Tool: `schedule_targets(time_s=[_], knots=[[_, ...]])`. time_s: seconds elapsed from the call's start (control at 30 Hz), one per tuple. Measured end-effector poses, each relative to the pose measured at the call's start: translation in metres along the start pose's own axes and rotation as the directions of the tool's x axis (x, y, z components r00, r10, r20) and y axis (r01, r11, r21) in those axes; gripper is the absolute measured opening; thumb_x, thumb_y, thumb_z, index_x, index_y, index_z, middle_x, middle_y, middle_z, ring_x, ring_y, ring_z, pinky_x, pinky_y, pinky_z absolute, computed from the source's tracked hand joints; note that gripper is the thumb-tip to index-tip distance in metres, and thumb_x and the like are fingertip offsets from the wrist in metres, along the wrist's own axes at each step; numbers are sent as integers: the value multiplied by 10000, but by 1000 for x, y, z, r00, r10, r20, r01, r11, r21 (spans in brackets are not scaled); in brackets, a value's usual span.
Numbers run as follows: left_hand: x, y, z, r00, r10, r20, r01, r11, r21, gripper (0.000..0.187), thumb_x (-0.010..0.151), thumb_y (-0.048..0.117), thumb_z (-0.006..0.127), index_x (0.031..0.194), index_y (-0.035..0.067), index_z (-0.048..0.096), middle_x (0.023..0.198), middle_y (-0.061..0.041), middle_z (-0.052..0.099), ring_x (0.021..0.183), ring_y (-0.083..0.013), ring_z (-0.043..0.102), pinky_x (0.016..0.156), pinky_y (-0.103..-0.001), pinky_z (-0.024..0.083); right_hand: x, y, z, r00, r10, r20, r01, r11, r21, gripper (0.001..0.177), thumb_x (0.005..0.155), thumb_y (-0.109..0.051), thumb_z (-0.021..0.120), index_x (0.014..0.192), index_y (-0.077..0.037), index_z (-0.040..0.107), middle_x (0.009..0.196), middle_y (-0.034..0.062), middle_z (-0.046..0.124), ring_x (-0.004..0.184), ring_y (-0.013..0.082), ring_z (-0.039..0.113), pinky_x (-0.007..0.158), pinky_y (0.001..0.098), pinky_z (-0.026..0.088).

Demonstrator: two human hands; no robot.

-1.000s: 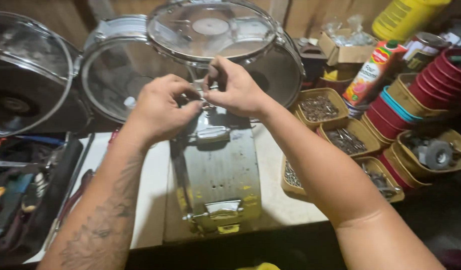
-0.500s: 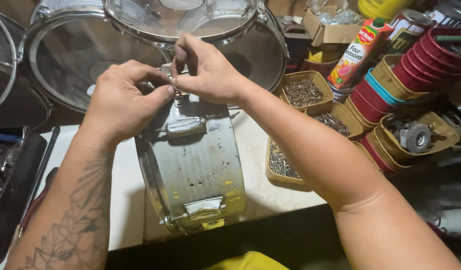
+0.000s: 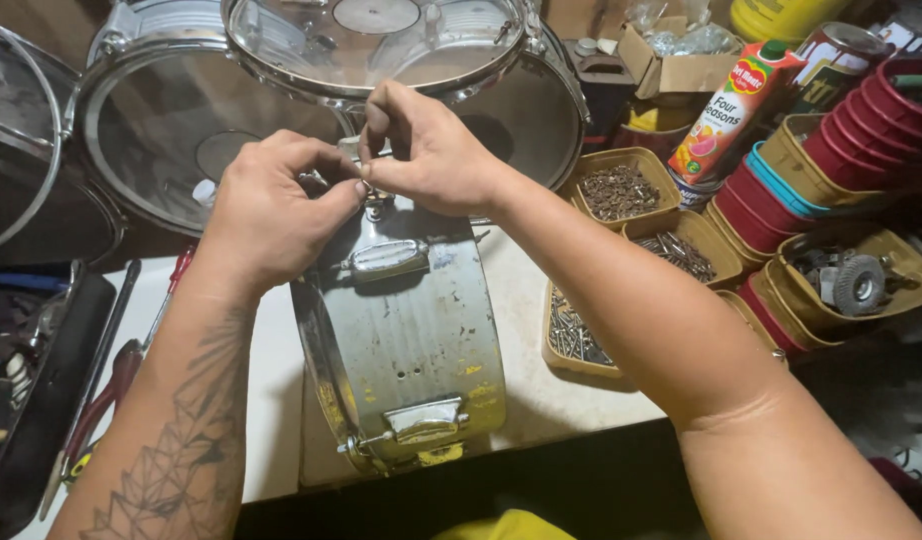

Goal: The person uses a screwdriver and pliers to remove a lug from a snare drum shell. They then select a replacement lug from a container of hardware and install it onto the drum, securing it with a screw.

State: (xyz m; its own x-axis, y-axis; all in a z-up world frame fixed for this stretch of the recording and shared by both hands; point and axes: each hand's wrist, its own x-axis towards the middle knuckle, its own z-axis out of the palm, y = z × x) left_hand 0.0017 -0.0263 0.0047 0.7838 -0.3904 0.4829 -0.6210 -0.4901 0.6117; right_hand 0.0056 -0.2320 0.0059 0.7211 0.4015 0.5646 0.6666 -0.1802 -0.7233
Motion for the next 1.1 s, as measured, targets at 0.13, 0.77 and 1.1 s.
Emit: schedule_targets(time_s=[0.13, 0.77, 1.1], knots=[[-3, -3, -1, 998, 63, -15, -62, 998, 12, 147, 837, 230, 741, 955, 169, 803, 953, -46, 748, 896, -184, 685, 832, -333, 504, 1, -2, 3, 1000, -4, -4, 3, 1000, -10, 300, 775, -11, 604, 916, -130, 367, 840, 23, 570, 798, 114, 509, 745, 268, 453], [-8, 1, -9, 996, -74, 58, 78, 995, -56, 172, 865, 235, 742, 1010, 165, 802, 954, -25, 704, 777, -132, 625, 689, -285, 474, 0, -9, 4, 1000, -5, -15, 3, 990, -143, 291, 802, -82, 674, 904, -140, 408, 867, -21, 511, 811, 116, 467, 749, 274, 435], [-4, -7, -6, 1000, 7, 30, -6, 1000, -10, 177, 845, 261, 759, 957, 133, 809, 952, -52, 761, 855, -170, 706, 795, -318, 520, -52, 52, -56, 904, -154, -400, -55, 884, -465, 250, 938, -379, 617, 951, -131, 586, 885, 8, 591, 795, 165, 531, 720, 326, 423]])
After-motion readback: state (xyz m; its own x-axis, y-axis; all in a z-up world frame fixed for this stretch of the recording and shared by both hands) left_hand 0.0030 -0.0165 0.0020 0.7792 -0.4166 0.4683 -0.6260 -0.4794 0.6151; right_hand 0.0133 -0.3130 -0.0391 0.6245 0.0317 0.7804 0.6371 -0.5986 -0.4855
